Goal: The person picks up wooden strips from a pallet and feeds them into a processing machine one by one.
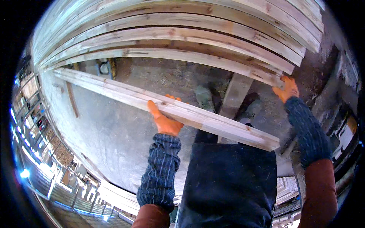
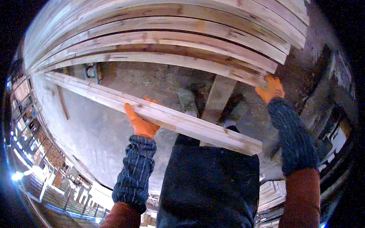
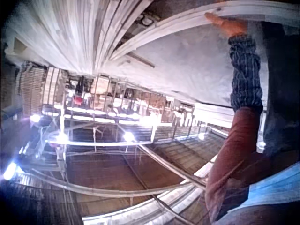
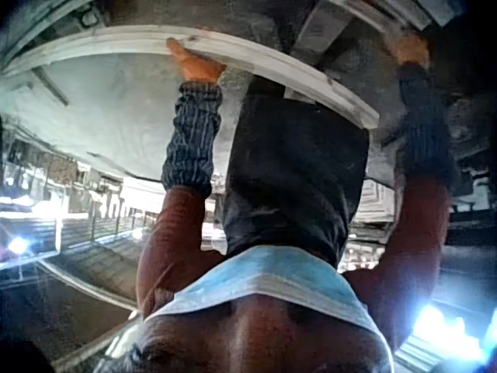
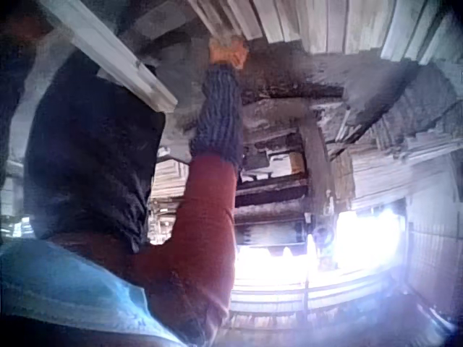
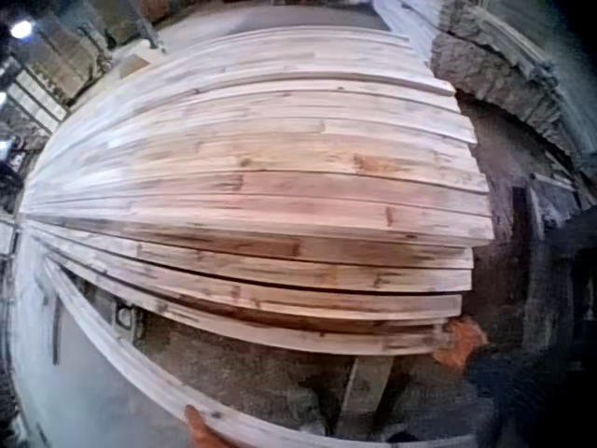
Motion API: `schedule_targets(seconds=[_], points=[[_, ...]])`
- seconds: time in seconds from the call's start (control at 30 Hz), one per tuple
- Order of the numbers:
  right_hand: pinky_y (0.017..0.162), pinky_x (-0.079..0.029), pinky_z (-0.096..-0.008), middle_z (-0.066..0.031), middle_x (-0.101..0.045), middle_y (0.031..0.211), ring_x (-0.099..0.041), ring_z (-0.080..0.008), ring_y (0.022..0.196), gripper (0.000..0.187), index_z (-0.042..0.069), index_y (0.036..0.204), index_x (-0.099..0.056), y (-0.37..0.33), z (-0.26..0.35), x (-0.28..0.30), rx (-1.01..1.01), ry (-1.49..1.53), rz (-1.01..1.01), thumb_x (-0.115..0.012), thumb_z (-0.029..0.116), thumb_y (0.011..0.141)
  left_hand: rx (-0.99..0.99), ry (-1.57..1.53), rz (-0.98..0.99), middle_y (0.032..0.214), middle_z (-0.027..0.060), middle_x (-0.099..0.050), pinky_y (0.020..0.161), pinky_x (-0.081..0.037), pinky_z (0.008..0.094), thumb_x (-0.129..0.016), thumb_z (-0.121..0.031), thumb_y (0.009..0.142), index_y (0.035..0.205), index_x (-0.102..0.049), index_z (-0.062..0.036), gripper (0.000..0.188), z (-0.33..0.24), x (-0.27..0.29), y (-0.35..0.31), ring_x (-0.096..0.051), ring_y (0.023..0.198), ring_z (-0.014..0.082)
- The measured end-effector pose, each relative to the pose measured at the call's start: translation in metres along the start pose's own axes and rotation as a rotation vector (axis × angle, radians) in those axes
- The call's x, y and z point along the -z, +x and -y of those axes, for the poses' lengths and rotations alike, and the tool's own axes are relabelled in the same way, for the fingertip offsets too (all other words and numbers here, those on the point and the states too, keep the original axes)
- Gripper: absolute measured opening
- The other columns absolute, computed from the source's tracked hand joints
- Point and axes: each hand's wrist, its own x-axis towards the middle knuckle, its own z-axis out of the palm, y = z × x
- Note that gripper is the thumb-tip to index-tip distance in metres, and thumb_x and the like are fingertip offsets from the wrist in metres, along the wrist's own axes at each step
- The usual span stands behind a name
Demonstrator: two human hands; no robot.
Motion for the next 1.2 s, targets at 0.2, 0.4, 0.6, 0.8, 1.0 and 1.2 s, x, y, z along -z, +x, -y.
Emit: schedule_targets(seconds=[0.2, 0.4, 0.6, 0.8, 1.0, 1.2], points=[[0.097, -0.055, -0.0449, -0.0203, -0.071, 0.121, -0.070, -0.0370, 0.111, 0.069, 0.007, 0.133, -0.059, -0.053, 0.003, 0.090, 0.164, 0.268, 0.425, -0.082, 0.028, 0.072, 0.043, -0.198, 0.207, 0.114, 0.0066, -0.064, 0.102, -0.048, 0.0636, -0.057, -0.088, 0.081, 0.127, -0.060, -0.0117, 0.089, -0.008, 0.011, -0.012, -0.061, 0.110, 0.0318], [0.081, -0.060, -0.0407, -0.0168, -0.076, 0.101, -0.075, -0.0251, 0.089, 0.053, 0.004, 0.125, -0.070, -0.150, 0.034, 0.202, 0.141, 0.529, 0.726, -0.080, 0.016, 0.075, -0.075, -0.222, 0.204, 0.101, 0.0044, -0.067, 0.091, -0.054, 0.0562, -0.047, -0.091, 0.084, 0.119, -0.063, -0.0093, 0.091, -0.040, -0.014, -0.086, -0.066, 0.094, 0.0282], [0.073, -0.060, -0.0396, -0.0131, -0.075, 0.089, -0.072, -0.0201, 0.081, 0.036, -0.001, 0.114, -0.071, -0.248, 0.048, 0.306, -0.019, 0.553, 0.807, -0.081, 0.012, 0.081, -0.157, -0.361, 0.235, 0.095, 0.0043, -0.063, 0.076, -0.056, 0.0499, -0.048, -0.098, 0.074, 0.117, -0.062, -0.0077, 0.101, -0.081, -0.010, -0.162, -0.063, 0.085, 0.0265], [0.093, -0.055, -0.0395, -0.0142, -0.076, 0.106, -0.073, -0.0251, 0.100, 0.071, 0.000, 0.131, -0.064, -0.312, 0.122, 0.438, 0.186, 0.413, 0.531, -0.086, 0.040, 0.077, -0.167, -0.328, 0.331, 0.103, 0.0135, -0.065, 0.091, -0.055, 0.0532, -0.045, -0.089, 0.086, 0.120, -0.059, -0.0040, 0.092, -0.111, -0.013, -0.190, -0.065, 0.098, 0.0347], [0.083, -0.058, -0.0444, -0.0247, -0.070, 0.116, -0.071, -0.0344, 0.100, 0.063, 0.005, 0.141, -0.061, -0.399, 0.120, 0.471, 0.410, 0.677, 0.403, -0.081, 0.028, 0.087, 0.006, -0.408, 0.367, 0.133, 0.0199, -0.061, 0.103, -0.050, 0.0612, -0.044, -0.090, 0.086, 0.144, -0.051, -0.0114, 0.098, -0.152, -0.043, -0.227, -0.060, 0.125, 0.0409], [0.107, -0.047, -0.0563, -0.0263, -0.057, 0.140, -0.056, -0.0451, 0.129, 0.055, 0.002, 0.131, -0.064, -0.418, 0.156, 0.513, 0.977, 0.000, -0.184, -0.077, 0.021, 0.082, 0.043, -0.629, 0.472, 0.128, 0.0202, -0.062, 0.101, -0.053, 0.0556, -0.048, -0.095, 0.078, 0.147, -0.045, -0.0079, 0.111, -0.175, -0.055, -0.271, -0.061, 0.123, 0.0384]])
